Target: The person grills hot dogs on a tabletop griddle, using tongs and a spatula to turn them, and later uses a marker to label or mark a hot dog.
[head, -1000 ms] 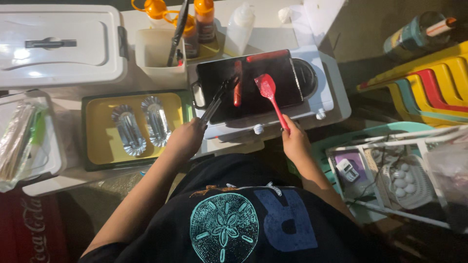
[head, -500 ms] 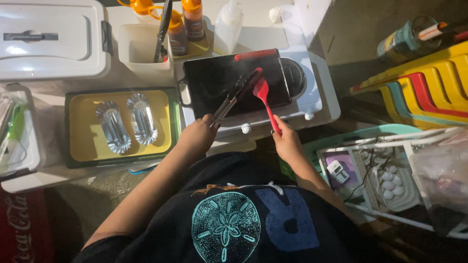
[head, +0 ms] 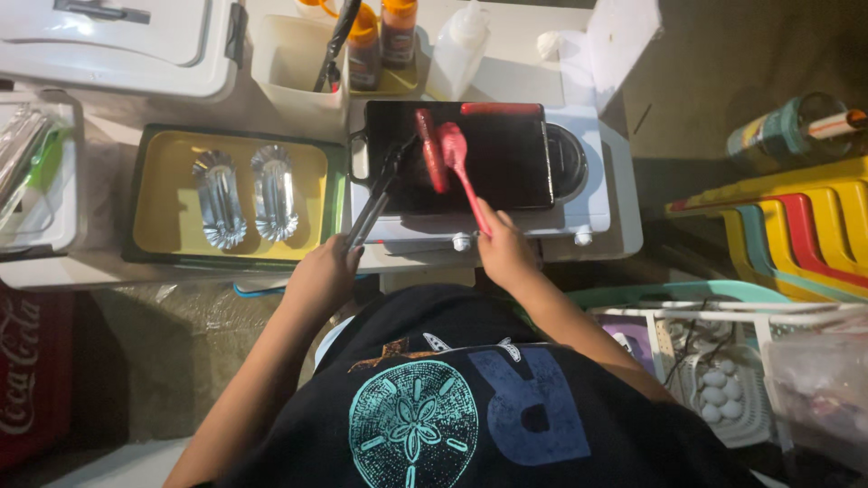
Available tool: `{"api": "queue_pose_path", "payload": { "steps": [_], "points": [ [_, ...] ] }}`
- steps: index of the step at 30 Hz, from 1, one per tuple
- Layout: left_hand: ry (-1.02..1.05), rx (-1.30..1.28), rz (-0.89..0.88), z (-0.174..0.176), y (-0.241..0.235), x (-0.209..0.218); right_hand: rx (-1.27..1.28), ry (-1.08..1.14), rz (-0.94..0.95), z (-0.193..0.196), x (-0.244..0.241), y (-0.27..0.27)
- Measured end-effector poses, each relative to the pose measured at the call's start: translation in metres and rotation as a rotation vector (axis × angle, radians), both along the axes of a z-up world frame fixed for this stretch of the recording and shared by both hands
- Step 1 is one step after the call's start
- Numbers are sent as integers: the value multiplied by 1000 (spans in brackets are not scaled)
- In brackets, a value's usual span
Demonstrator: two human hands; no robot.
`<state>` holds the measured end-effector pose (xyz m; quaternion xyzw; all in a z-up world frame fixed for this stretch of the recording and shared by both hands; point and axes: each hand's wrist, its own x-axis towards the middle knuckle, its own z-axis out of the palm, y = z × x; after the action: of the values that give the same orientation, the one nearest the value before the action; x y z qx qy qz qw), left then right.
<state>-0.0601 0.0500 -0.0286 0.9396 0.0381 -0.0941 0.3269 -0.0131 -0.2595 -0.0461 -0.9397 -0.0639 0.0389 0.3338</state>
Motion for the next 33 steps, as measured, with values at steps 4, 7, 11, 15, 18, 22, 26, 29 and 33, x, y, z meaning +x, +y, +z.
{"api": "queue_pose_path", "payload": {
  "steps": [4,7,11,15,18,22,26,29,33],
  "points": [
    [-25,-26,51,0,8,-18,49,-66,97,-1,-2,21],
    [-37,-17,52,1,10,-22,106,-147,145,-9,-1,21],
    [-23,34,20,-5,3,-12,12,-27,-3,-23,-3,1],
    [-62,-13,-39,-19,-8,9,-53,-250,-16,-40,-16,-21],
    [-82,-14,-78,-25,1,15,-48,-319,-3,-54,-26,-15],
    [-29,40,-141,-23,35,19,152,-146,-58,-62,-36,19],
    [20,53,-206,-14,57,21,190,-148,-83,-57,-37,68],
    [72,-11,-244,-6,68,25,159,-160,-57,-52,-35,98],
    [65,-8,-316,-3,76,29,196,-157,-87,-52,-38,114]
  ]
}}
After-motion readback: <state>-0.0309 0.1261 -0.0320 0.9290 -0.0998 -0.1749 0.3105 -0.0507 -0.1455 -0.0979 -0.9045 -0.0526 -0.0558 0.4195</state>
